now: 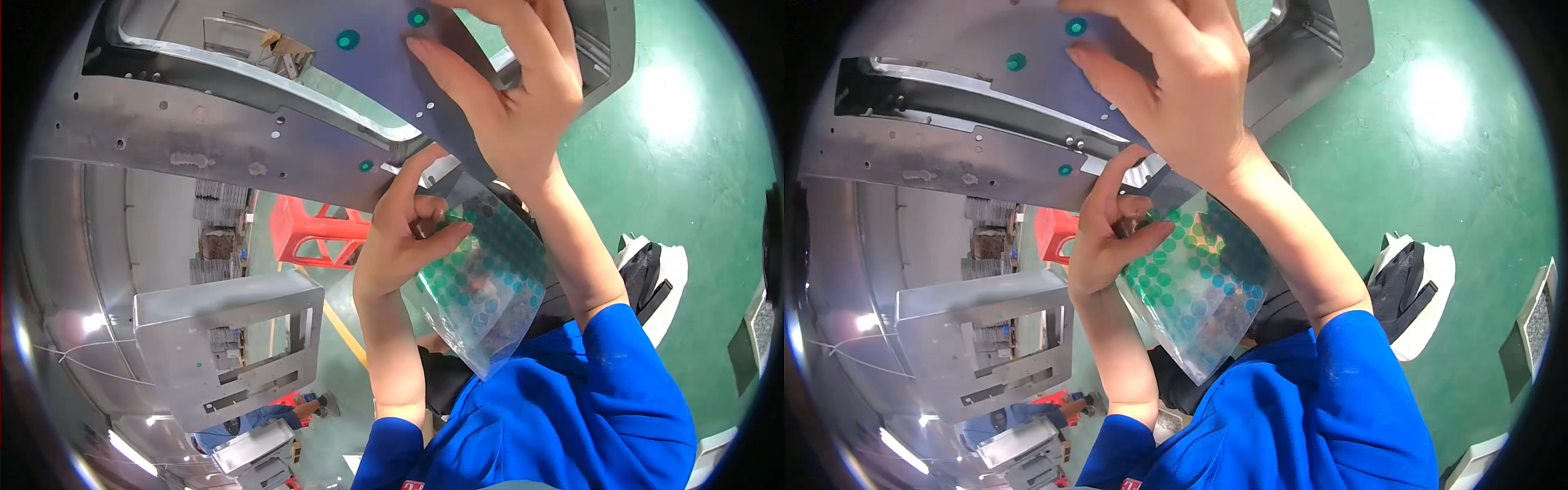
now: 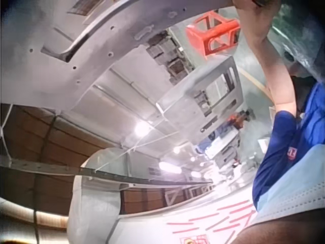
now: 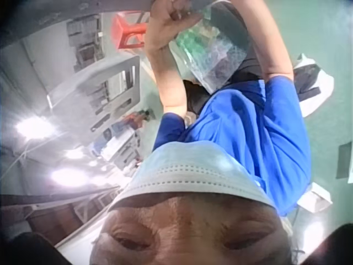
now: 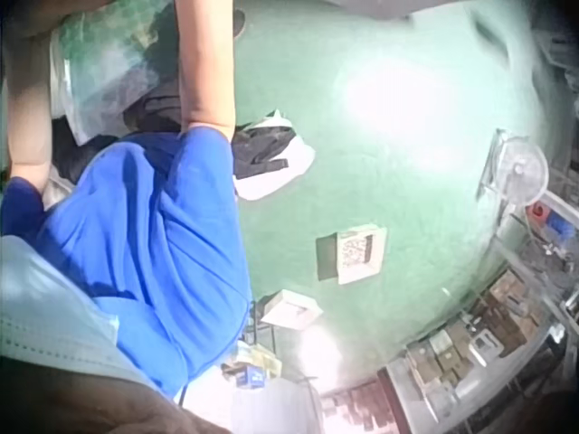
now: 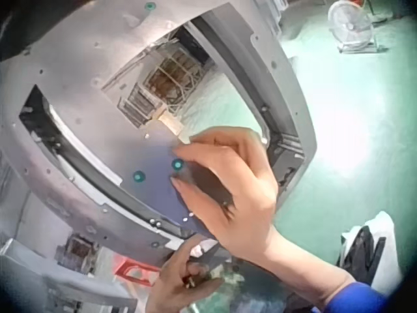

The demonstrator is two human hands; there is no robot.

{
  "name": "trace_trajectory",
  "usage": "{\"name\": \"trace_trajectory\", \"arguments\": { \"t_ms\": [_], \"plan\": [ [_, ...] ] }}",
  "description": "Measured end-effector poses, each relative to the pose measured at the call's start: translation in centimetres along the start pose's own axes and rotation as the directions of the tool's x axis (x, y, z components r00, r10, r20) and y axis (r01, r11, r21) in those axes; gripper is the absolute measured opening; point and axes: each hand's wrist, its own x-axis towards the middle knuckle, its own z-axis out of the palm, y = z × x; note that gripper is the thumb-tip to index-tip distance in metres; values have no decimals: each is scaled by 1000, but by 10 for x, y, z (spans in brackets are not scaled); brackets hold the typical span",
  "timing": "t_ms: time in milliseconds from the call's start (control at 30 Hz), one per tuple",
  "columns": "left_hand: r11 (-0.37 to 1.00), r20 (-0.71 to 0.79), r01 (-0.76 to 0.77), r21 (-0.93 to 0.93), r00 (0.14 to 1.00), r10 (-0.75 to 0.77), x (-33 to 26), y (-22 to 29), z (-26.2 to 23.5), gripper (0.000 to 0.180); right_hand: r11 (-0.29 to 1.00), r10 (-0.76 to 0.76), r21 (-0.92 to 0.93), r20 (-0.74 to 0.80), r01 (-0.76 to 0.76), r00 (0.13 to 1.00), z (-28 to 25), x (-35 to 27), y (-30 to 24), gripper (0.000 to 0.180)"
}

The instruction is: Applying circular green protective stickers to specific points on a metal frame.

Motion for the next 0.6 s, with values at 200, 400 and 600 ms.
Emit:
{"name": "trace_trajectory", "arguments": {
  "t_ms": [200, 400, 600],
  "plan": [
    [998, 18, -38, -55, 999, 39, -3, -3, -1, 81, 979, -117, -163, 67, 127, 991, -8, 3, -23, 27],
    [999, 84, -40, 15, 996, 39, 2, 2, 0, 79, 992, 76, -101, -21, -78, 997, -11, 1, -27, 23],
    [1000, 99, -15, 18, 995, 13, 10, 17, 14, 78, 979, -136, -145, 57, 143, 989, -14, 32, -15, 20]
  ]
}}
